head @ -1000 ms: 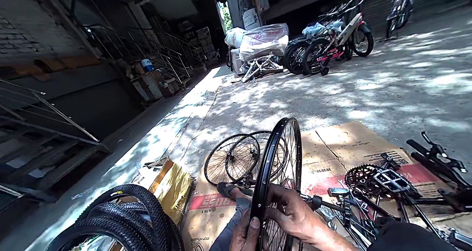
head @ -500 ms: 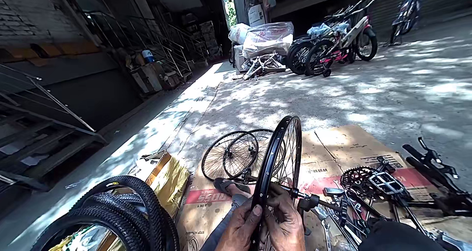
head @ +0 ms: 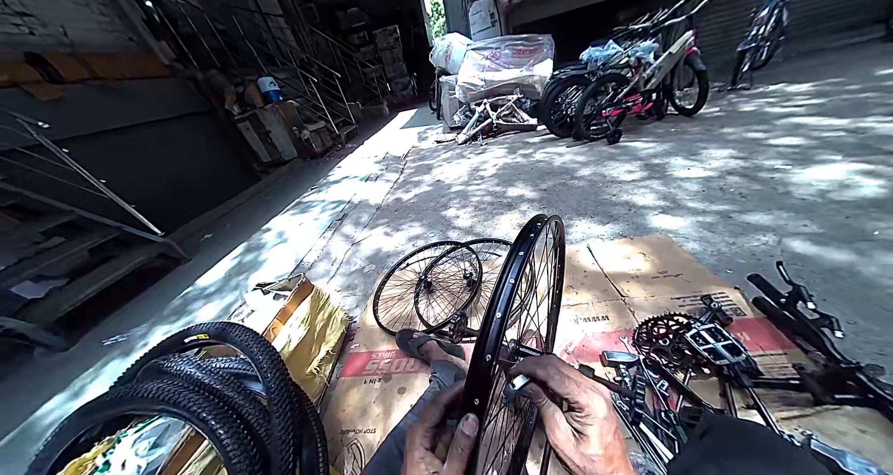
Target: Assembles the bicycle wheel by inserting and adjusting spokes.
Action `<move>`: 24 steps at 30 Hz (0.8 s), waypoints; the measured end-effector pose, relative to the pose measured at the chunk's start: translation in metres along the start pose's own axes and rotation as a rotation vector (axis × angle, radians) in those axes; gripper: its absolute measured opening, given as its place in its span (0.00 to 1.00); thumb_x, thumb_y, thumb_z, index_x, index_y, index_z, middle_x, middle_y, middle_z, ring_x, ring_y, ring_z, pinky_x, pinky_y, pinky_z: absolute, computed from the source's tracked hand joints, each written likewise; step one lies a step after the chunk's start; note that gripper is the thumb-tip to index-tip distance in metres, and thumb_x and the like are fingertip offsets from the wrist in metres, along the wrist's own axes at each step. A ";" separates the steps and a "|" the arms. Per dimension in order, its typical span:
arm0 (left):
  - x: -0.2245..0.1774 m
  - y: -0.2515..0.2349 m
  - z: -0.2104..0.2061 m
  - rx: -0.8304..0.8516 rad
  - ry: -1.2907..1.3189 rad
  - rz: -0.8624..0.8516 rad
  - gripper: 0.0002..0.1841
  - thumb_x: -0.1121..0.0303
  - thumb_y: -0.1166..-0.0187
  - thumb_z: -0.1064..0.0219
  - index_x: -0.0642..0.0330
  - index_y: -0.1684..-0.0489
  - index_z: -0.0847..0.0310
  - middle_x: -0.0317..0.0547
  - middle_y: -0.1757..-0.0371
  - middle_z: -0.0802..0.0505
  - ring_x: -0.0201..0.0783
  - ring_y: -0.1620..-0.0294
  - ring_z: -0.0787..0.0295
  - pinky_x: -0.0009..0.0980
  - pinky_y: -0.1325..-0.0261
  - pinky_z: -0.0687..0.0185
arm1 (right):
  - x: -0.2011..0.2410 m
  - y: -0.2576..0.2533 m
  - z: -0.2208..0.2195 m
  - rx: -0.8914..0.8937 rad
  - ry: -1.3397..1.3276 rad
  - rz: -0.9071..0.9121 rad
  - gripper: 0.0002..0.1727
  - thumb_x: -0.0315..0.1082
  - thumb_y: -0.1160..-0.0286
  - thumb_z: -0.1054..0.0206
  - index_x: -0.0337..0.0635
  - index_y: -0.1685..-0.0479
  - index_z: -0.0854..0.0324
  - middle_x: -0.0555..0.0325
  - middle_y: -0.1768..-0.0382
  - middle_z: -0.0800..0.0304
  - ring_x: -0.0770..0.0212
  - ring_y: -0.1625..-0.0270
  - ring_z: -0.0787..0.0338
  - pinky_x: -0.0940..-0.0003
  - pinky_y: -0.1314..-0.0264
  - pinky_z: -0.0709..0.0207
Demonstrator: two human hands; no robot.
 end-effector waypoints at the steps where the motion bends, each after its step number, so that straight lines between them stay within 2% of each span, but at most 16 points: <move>1: 0.001 0.001 -0.002 0.000 0.034 0.010 0.21 0.69 0.14 0.36 0.74 0.28 0.26 0.49 0.46 0.08 0.35 0.59 0.08 0.33 0.56 0.07 | -0.002 0.003 -0.007 0.049 0.036 0.002 0.12 0.38 0.13 0.38 0.48 0.48 0.08 0.62 0.50 0.05 0.71 0.48 0.07 0.73 0.43 0.11; 2: 0.002 0.001 -0.006 -0.003 0.072 0.029 0.22 0.70 0.14 0.38 0.75 0.26 0.29 0.50 0.50 0.08 0.36 0.67 0.10 0.33 0.64 0.08 | -0.004 0.007 -0.014 0.054 0.087 0.006 0.13 0.34 0.14 0.39 0.49 0.47 0.07 0.62 0.48 0.05 0.71 0.45 0.08 0.73 0.40 0.12; 4: 0.000 -0.001 -0.011 -0.018 0.114 0.065 0.24 0.72 0.13 0.40 0.75 0.21 0.34 0.50 0.57 0.10 0.36 0.76 0.14 0.31 0.75 0.12 | -0.008 0.006 -0.025 -0.043 0.176 -0.004 0.14 0.30 0.19 0.39 0.51 0.48 0.06 0.64 0.50 0.04 0.72 0.46 0.07 0.74 0.41 0.12; 6: -0.002 -0.005 -0.013 -0.038 0.120 0.089 0.25 0.73 0.13 0.41 0.74 0.18 0.35 0.49 0.61 0.12 0.35 0.79 0.17 0.30 0.78 0.14 | -0.005 -0.003 -0.030 -0.145 0.181 -0.017 0.12 0.30 0.22 0.35 0.50 0.54 0.04 0.65 0.55 0.03 0.74 0.50 0.06 0.75 0.44 0.11; 8: -0.003 -0.006 -0.013 -0.050 0.124 0.101 0.25 0.72 0.13 0.40 0.73 0.18 0.34 0.49 0.63 0.12 0.34 0.81 0.19 0.29 0.79 0.16 | 0.000 -0.010 -0.032 -0.144 0.072 -0.051 0.10 0.30 0.24 0.34 0.47 0.59 0.04 0.65 0.58 0.02 0.74 0.54 0.06 0.76 0.47 0.10; 10: -0.003 -0.005 -0.012 -0.050 0.140 0.098 0.26 0.72 0.14 0.39 0.73 0.18 0.34 0.49 0.63 0.12 0.34 0.81 0.20 0.28 0.81 0.18 | 0.002 -0.016 -0.031 -0.008 -0.088 -0.122 0.11 0.30 0.21 0.36 0.45 0.60 0.05 0.64 0.60 0.03 0.73 0.56 0.06 0.75 0.50 0.10; 13: -0.003 -0.004 -0.010 -0.047 0.160 0.072 0.25 0.74 0.14 0.39 0.75 0.19 0.34 0.51 0.60 0.11 0.33 0.81 0.19 0.28 0.80 0.17 | -0.002 -0.020 -0.023 0.344 -0.369 -0.234 0.17 0.39 0.10 0.41 0.39 0.40 0.12 0.58 0.49 0.05 0.67 0.51 0.06 0.68 0.45 0.10; 15: -0.002 -0.002 -0.010 -0.090 0.173 0.074 0.27 0.74 0.16 0.37 0.75 0.19 0.35 0.51 0.61 0.11 0.34 0.82 0.19 0.28 0.81 0.17 | -0.006 -0.023 -0.019 0.510 -0.523 -0.281 0.20 0.38 0.13 0.36 0.34 0.31 0.18 0.53 0.42 0.08 0.61 0.46 0.06 0.62 0.38 0.10; 16: -0.002 -0.001 -0.011 -0.115 0.181 0.083 0.28 0.75 0.17 0.36 0.74 0.17 0.37 0.51 0.63 0.11 0.34 0.83 0.19 0.29 0.82 0.17 | -0.007 -0.024 -0.020 0.535 -0.525 -0.279 0.20 0.36 0.17 0.32 0.34 0.32 0.18 0.53 0.42 0.07 0.60 0.45 0.05 0.62 0.37 0.10; 18: -0.001 -0.002 -0.013 -0.134 0.198 0.098 0.30 0.76 0.18 0.36 0.73 0.16 0.41 0.49 0.65 0.12 0.35 0.83 0.19 0.29 0.83 0.17 | -0.007 -0.028 -0.023 0.477 -0.456 -0.235 0.18 0.32 0.26 0.25 0.35 0.39 0.14 0.54 0.48 0.04 0.61 0.50 0.03 0.61 0.40 0.07; 20: -0.002 -0.005 -0.015 -0.136 0.204 0.102 0.30 0.76 0.18 0.36 0.73 0.17 0.42 0.49 0.66 0.12 0.34 0.83 0.18 0.28 0.83 0.17 | -0.005 -0.031 -0.027 0.389 -0.346 -0.155 0.16 0.32 0.30 0.22 0.37 0.45 0.11 0.57 0.53 0.03 0.64 0.55 0.03 0.64 0.46 0.06; 22: -0.002 -0.004 -0.014 -0.146 0.192 0.117 0.28 0.76 0.18 0.36 0.73 0.18 0.40 0.47 0.66 0.12 0.33 0.83 0.19 0.27 0.84 0.18 | 0.000 -0.030 -0.028 0.254 -0.188 -0.049 0.08 0.33 0.30 0.23 0.40 0.57 0.09 0.61 0.62 0.03 0.70 0.62 0.04 0.70 0.55 0.06; 24: -0.004 -0.003 -0.016 -0.146 0.172 0.130 0.28 0.76 0.18 0.36 0.72 0.19 0.40 0.46 0.67 0.13 0.33 0.83 0.19 0.27 0.83 0.18 | 0.007 -0.024 -0.031 0.002 0.025 0.051 0.03 0.32 0.39 0.26 0.44 0.73 0.13 0.65 0.74 0.09 0.73 0.71 0.11 0.76 0.67 0.14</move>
Point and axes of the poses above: each hand's wrist, its own y-axis away from the middle knuckle, its own z-axis out of the back of the hand, x = y × z, the point moved 5 cm from there along -y, towards the middle knuckle
